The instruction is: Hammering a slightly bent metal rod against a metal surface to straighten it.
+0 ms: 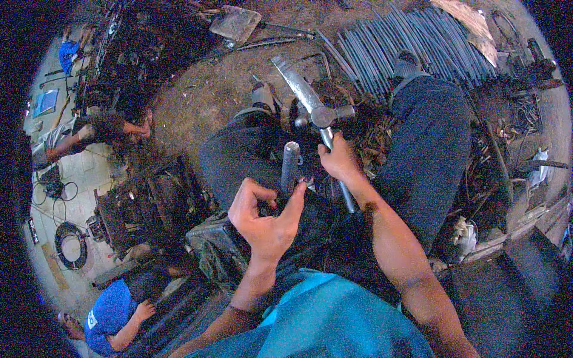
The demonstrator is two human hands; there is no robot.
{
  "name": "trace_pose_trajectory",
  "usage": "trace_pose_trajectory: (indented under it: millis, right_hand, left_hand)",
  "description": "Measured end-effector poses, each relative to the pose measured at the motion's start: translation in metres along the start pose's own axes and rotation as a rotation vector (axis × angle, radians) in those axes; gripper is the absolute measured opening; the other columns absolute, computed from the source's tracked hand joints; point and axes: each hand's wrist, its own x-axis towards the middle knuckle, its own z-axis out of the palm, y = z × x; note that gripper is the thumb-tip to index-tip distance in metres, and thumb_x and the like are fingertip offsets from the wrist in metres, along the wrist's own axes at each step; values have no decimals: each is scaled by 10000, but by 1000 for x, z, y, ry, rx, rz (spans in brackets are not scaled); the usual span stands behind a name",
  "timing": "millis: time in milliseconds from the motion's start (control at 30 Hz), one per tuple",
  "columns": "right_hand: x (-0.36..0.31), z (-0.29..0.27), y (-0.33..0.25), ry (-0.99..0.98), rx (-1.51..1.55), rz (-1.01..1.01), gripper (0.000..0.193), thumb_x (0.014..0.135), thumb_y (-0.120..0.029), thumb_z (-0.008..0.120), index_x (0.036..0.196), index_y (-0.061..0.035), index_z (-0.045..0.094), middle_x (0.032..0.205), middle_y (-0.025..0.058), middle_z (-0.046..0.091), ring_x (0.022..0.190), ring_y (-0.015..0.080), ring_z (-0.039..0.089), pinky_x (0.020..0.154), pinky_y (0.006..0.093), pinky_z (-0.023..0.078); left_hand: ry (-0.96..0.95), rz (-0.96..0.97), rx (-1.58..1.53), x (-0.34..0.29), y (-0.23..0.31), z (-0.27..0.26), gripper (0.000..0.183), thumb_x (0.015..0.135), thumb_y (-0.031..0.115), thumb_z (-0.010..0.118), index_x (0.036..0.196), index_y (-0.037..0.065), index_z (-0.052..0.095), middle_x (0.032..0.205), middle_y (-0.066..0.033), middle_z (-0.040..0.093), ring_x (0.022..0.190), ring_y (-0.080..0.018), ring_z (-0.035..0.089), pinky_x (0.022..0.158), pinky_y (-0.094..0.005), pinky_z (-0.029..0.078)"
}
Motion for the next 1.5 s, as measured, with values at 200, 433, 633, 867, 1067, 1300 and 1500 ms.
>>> trace_pose_trajectory:
  millis: [200,433,633,867,1067,1300,1500]
  right_hand:
    - [-1,-1,-1,-9,24,-7,363,829,-242,628,1032,37,513,892,262,625,853,433,624,747,489,484]
    - [-1,-2,-7,10,-18,8,363,828,-243,628,1032,35,514,887,257,626,855,427,625,744,486,485]
    - [-1,-2,-6,-11,-62,52,380,828,-262,624,1031,41,514,884,271,626,843,435,626,749,496,486]
    - [4,4,4,-20,-58,41,398,832,-278,626,1036,44,511,889,275,627,841,438,627,757,495,490]
    - [2,2,2,15,-7,-23,388,831,-269,630,1030,45,517,893,275,627,853,431,627,755,486,487]
    - [-1,-1,-5,-13,29,62,374,825,-258,635,1020,41,525,894,274,628,841,427,628,748,479,487]
    - [-2,-3,-8,-24,34,70,360,830,-252,632,1026,32,530,887,267,630,837,419,631,742,474,488]
  left_hand:
    - [20,9,16,1,-1,2,411,621,109,854,624,63,446,582,-30,448,478,-117,415,443,-267,304]
    - [96,24,43,1,-3,3,399,626,87,847,636,62,449,591,-31,455,476,-114,408,441,-264,298]
    - [72,-43,1,-1,-6,1,379,627,89,847,645,58,470,601,-23,473,498,-94,424,452,-249,304]
    - [58,-24,-3,0,-6,-1,327,666,121,826,642,47,509,585,-17,481,498,-105,429,470,-259,325]
    - [0,-41,20,0,-6,-3,259,704,126,796,680,27,558,595,-47,525,522,-123,480,495,-270,362]
    - [-12,9,8,1,-5,-6,214,758,125,742,731,-11,580,618,-92,535,540,-196,516,524,-305,389]
    - [-73,27,-7,3,-10,-7,157,825,100,656,773,-36,594,663,-125,545,580,-251,527,545,-330,398]
